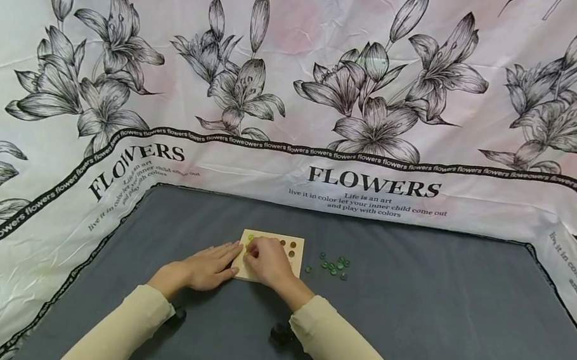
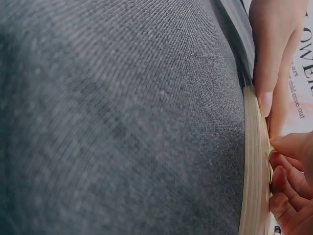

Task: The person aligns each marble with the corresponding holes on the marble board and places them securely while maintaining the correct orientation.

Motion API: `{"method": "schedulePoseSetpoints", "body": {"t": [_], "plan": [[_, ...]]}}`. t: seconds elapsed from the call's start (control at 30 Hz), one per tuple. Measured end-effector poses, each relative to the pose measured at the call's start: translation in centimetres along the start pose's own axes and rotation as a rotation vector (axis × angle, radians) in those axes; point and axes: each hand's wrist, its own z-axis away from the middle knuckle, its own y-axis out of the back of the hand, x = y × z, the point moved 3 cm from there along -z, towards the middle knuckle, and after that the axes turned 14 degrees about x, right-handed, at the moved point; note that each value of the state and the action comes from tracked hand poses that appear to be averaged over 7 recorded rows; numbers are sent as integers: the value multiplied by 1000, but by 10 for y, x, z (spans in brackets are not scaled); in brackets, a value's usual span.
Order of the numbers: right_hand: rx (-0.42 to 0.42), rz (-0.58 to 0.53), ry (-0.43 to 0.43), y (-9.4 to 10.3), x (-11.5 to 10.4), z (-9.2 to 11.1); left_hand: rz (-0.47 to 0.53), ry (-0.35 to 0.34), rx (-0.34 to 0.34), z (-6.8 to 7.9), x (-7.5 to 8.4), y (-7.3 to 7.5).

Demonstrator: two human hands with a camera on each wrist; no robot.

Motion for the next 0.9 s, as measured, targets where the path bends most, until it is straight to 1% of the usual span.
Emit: {"method": "schedulePoseSetpoints", "body": {"t": [0.07, 0.13, 0.2, 0.33, 0.4, 0.47, 0.63, 0.7, 0.8, 0.9], "plan": [[1, 10, -12, 0, 0, 1, 2, 0, -14, 0, 2, 1], [-2, 17, -15, 0, 0, 1, -3, 15, -26, 1, 4, 2], [-1, 22, -10, 0, 0, 0, -27, 22, -30, 0, 3, 2], [-8, 24, 35, 4, 0, -1, -26, 23, -21, -4, 1, 2], [-25, 30, 66, 8, 0, 1, -30, 25, -30, -5, -1, 1], [-54, 59, 94, 12, 0, 3, -37, 29, -38, -6, -4, -2], [-114, 154, 173, 29, -1, 15, -41, 30, -32, -7, -10, -9], [-121, 194, 207, 38, 0, 20, -33, 23, -22, -8, -12, -11], [-128, 234, 233, 50, 3, 25, -31, 19, -18, -8, -13, -13], [-124, 237, 243, 61, 7, 29, -38, 23, -20, -8, -13, -14]]}}
